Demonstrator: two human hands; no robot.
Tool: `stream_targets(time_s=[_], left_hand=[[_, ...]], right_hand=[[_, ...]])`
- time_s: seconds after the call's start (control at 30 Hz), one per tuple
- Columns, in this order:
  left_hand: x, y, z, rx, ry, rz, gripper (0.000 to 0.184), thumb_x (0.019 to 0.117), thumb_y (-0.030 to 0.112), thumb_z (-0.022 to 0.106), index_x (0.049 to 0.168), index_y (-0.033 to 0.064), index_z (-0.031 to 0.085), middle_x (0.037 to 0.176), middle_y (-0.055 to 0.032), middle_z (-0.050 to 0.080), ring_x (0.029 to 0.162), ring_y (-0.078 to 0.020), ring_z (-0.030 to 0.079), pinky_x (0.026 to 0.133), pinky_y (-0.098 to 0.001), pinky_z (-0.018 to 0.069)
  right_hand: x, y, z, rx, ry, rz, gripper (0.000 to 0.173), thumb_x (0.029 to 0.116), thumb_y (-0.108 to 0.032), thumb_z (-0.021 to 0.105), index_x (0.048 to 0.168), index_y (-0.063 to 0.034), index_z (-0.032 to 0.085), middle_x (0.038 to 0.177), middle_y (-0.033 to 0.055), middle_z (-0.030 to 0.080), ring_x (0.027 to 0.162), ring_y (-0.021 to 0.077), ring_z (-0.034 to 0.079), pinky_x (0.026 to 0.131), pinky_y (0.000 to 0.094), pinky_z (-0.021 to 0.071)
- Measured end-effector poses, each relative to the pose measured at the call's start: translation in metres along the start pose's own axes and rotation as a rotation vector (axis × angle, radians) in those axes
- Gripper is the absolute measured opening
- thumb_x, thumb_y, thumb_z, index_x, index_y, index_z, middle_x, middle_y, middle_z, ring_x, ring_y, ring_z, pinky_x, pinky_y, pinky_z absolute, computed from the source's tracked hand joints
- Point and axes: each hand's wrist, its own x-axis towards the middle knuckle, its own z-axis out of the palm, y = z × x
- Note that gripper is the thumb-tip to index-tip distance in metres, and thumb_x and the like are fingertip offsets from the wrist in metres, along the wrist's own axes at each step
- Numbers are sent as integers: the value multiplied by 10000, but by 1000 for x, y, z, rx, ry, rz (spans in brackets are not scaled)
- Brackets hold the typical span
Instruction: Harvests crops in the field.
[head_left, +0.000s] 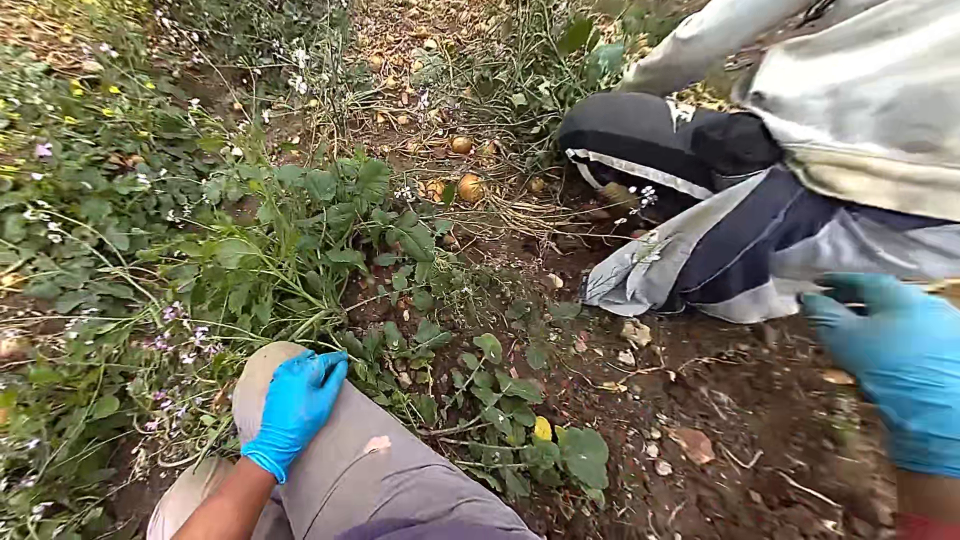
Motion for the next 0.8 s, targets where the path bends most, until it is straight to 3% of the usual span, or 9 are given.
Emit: stream_targets(time_s=[0.07, 0.17, 0.27, 0.33, 0.4, 0.5, 0.57, 0.67, 0.8], left_hand=[[0, -1, 0, 13, -3, -1, 336, 1019, 467, 501, 1134, 323, 782, 967, 74, 741, 952, -118, 687, 884, -452, 557], [2, -5, 4, 10, 5, 3, 337, 1014, 471, 502, 1135, 330, 783, 977, 87, 744, 951, -106, 687, 883, -440, 560], [4, -8, 4, -15, -13, -37, 344, 1019, 482, 491, 1151, 346, 778, 1038, 104, 754, 1036, -100, 682, 953, -461, 538], [5, -11, 5, -34, -15, -60, 346, 1021, 490, 487, 1143, 347, 778, 1025, 112, 752, 1024, -85, 684, 963, -460, 539], [6, -15, 5, -63, 6, -64, 344, 1021, 485, 492, 1129, 336, 784, 988, 122, 756, 989, -70, 693, 959, -448, 546], [8, -19, 8, -118, 41, -55, 337, 1022, 451, 500, 1107, 304, 791, 947, 108, 754, 925, -66, 701, 901, -440, 570], [9, -19, 7, -120, 51, -59, 330, 1017, 436, 512, 1107, 293, 796, 967, 99, 764, 952, -82, 707, 917, -459, 564], [7, -18, 5, -110, 57, -58, 320, 1014, 426, 519, 1102, 295, 797, 982, 99, 768, 984, -97, 709, 931, -478, 558], [6, -17, 5, -109, 57, -42, 322, 1013, 417, 522, 1097, 279, 801, 996, 86, 774, 1014, -117, 714, 948, -493, 555]], right_hand=[[0, -65, 68, 86, -23, -312, 318, 1062, -320, 548, 1237, -106, 704, 1102, 268, 715, 997, 526, 681, 811, 801, 488], [-27, -205, 167, 172, -144, -638, 247, 1014, -326, 610, 1134, -182, 770, 1075, 124, 759, 1028, 355, 720, 905, 644, 551], [-24, -319, 247, 191, -257, -808, 301, 966, -368, 648, 1171, -178, 761, 1242, 135, 712, 1171, 356, 662, 987, 613, 517], [-2, -365, 288, 214, -318, -647, 539, 903, -376, 732, 1374, -129, 647, 1446, 249, 565, 1311, 477, 543, 1049, 692, 443], [17, -387, 321, 229, -347, -399, 803, 861, -424, 761, 1533, -92, 471, 1488, 313, 498, 1371, 542, 463, 1061, 734, 410], [4, -403, 346, 205, -403, -258, 691, 917, -453, 685, 1479, -80, 534, 1435, 267, 579, 1372, 496, 494, 1109, 734, 362], [-19, -409, 348, 231, -426, -309, 689, 970, -404, 643, 1575, -151, 430, 1564, 238, 464, 1472, 477, 381, 1175, 741, 263], [-54, -400, 344, 149, -379, -498, 693, 887, -378, 745, 1490, -109, 532, 1485, 294, 504, 1389, 535, 438, 1045, 735, 425], [-118, -363, 344, 152, -428, -724, 679, 870, -350, 785, 1470, -126, 559, 1481, 239, 543, 1443, 495, 407, 1089, 771, 354]])
